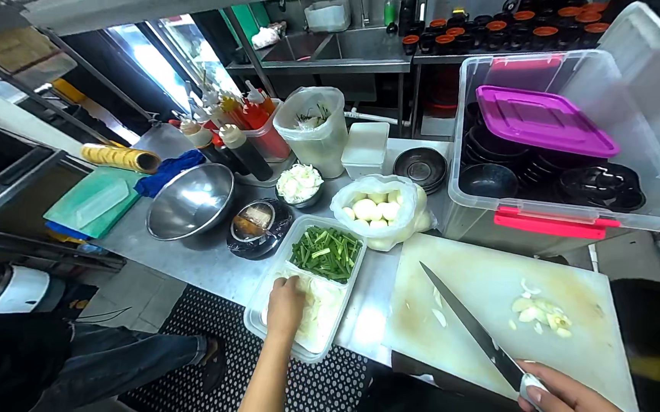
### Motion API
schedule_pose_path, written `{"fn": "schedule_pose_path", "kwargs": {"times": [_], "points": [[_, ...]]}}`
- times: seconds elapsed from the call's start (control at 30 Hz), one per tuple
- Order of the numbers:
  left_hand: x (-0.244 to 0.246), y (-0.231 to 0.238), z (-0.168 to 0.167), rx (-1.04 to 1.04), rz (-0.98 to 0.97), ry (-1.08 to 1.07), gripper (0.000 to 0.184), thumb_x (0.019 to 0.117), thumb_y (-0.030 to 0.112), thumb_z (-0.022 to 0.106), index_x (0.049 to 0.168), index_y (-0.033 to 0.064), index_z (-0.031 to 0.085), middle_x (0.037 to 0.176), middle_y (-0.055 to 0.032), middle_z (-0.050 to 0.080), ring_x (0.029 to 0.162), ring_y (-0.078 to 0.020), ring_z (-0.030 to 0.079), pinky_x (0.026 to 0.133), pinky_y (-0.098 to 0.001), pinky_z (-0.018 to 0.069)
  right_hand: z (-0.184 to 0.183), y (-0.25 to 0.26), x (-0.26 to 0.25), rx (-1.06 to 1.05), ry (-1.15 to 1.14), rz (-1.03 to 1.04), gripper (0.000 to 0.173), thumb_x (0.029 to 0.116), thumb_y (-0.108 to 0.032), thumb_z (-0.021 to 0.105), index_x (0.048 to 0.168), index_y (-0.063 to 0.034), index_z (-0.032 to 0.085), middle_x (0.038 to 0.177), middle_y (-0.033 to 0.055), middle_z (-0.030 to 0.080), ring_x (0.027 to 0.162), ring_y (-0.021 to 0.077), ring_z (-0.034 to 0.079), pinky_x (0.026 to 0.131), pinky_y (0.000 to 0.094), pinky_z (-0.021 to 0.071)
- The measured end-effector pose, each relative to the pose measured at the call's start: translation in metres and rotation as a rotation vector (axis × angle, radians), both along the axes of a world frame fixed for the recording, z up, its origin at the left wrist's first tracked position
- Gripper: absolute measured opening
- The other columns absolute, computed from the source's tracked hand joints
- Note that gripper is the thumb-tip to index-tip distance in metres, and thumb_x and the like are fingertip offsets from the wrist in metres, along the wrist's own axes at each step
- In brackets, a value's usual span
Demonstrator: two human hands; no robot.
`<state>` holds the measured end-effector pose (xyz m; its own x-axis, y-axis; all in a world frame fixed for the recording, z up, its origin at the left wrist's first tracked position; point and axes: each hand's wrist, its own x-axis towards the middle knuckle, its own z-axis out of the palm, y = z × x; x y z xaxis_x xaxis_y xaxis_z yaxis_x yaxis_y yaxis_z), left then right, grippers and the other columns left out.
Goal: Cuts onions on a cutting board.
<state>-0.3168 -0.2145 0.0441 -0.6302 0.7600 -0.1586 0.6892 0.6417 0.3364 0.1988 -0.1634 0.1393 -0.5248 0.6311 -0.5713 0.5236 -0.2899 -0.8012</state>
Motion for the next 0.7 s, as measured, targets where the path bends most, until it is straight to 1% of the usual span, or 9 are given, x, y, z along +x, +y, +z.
{"fn": "schedule_pose_path", "kwargs": {"times": [0.07, 0.17, 0.23, 0.3, 0.33, 0.43, 0.53, 0.63, 0.7], "points": [[-0.002, 0.000, 0.005, 0.073, 0.017, 0.058, 0.046, 0.0890, 0.011, 0.077, 0.133, 0.0049, 0.065, 0.132, -0.0260, 0.060, 0.119, -0.0442, 0.062, 0.098, -0.0614, 0.0529, 0.002, 0.001, -0.003, 0.006, -0.024, 0.015, 0.041, 0.1094, -0.025, 0.048, 0.145, -0.0047, 0.052, 0.108, 0.0116, 0.071, 0.065, 0.0199, 0.066, 0.056, 0.0389, 0.0584], [0.006, -0.005, 0.015, 0.077, 0.058, 0.114, 0.040, 0.0931, 0.020, 0.074, 0.129, 0.0053, 0.068, 0.130, -0.0248, 0.063, 0.118, -0.0459, 0.062, 0.097, -0.0633, 0.0517, 0.004, 0.001, -0.005, 0.006, -0.024, 0.022, 0.041, 0.1091, -0.024, 0.048, 0.145, -0.0052, 0.052, 0.108, 0.0120, 0.071, 0.065, 0.0199, 0.066, 0.057, 0.0392, 0.0585], [0.016, -0.005, 0.016, 0.055, 0.047, 0.049, 0.038, 0.0977, 0.027, 0.067, 0.128, 0.0037, 0.069, 0.128, -0.0251, 0.064, 0.121, -0.0452, 0.061, 0.102, -0.0629, 0.0489, 0.004, 0.002, -0.007, 0.004, -0.037, 0.029, 0.042, 0.1092, -0.025, 0.048, 0.146, -0.0054, 0.051, 0.109, 0.0120, 0.071, 0.065, 0.0199, 0.067, 0.057, 0.0397, 0.0587], [0.026, -0.002, 0.009, -0.001, -0.048, -0.109, 0.042, 0.0993, 0.033, 0.064, 0.129, 0.0036, 0.068, 0.131, -0.0247, 0.063, 0.124, -0.0427, 0.059, 0.108, -0.0600, 0.0461, 0.004, 0.001, -0.009, 0.002, -0.048, 0.041, 0.042, 0.1092, -0.024, 0.048, 0.146, -0.0052, 0.051, 0.108, 0.0119, 0.071, 0.066, 0.0202, 0.067, 0.057, 0.0400, 0.0588], [0.030, -0.001, 0.004, -0.049, -0.111, -0.178, 0.041, 0.0994, 0.034, 0.064, 0.128, 0.0054, 0.069, 0.131, -0.0228, 0.063, 0.124, -0.0396, 0.060, 0.108, -0.0572, 0.0468, 0.003, 0.001, -0.009, 0.006, -0.046, 0.050, 0.042, 0.1091, -0.024, 0.048, 0.146, -0.0050, 0.052, 0.107, 0.0121, 0.071, 0.066, 0.0202, 0.066, 0.058, 0.0400, 0.0584], [0.027, 0.000, 0.003, -0.100, -0.193, -0.250, 0.033, 0.0982, 0.032, 0.066, 0.122, 0.0104, 0.074, 0.126, -0.0155, 0.067, 0.114, -0.0306, 0.065, 0.101, -0.0510, 0.0529, 0.004, 0.002, -0.010, 0.022, -0.049, 0.064, 0.041, 0.1087, -0.025, 0.049, 0.145, -0.0052, 0.053, 0.107, 0.0123, 0.071, 0.066, 0.0203, 0.066, 0.057, 0.0398, 0.0580], [0.022, -0.006, 0.012, -0.047, -0.132, -0.251, 0.036, 0.0921, 0.031, 0.074, 0.123, 0.0131, 0.074, 0.127, -0.0154, 0.066, 0.114, -0.0321, 0.064, 0.097, -0.0533, 0.0535, 0.007, 0.002, -0.009, 0.023, -0.054, 0.055, 0.042, 0.1088, -0.025, 0.049, 0.145, -0.0053, 0.052, 0.108, 0.0123, 0.071, 0.067, 0.0202, 0.066, 0.058, 0.0398, 0.0582], [0.032, -0.006, 0.004, -0.128, -0.248, -0.288, 0.033, 0.0901, 0.032, 0.075, 0.119, 0.0153, 0.077, 0.125, -0.0160, 0.066, 0.123, -0.0344, 0.059, 0.107, -0.0544, 0.0470, 0.005, 0.003, -0.008, 0.026, -0.055, 0.046, 0.042, 0.1089, -0.024, 0.049, 0.145, -0.0049, 0.052, 0.108, 0.0126, 0.071, 0.067, 0.0200, 0.066, 0.058, 0.0393, 0.0584], [0.041, -0.004, -0.004, -0.187, -0.337, -0.243, 0.031, 0.0924, 0.031, 0.070, 0.119, 0.0170, 0.078, 0.123, -0.0143, 0.066, 0.122, -0.0330, 0.058, 0.107, -0.0508, 0.0459, 0.005, 0.003, -0.008, 0.035, -0.061, 0.057, 0.041, 0.1088, -0.025, 0.049, 0.145, -0.0050, 0.053, 0.108, 0.0123, 0.071, 0.067, 0.0198, 0.066, 0.058, 0.0392, 0.0583]]}}
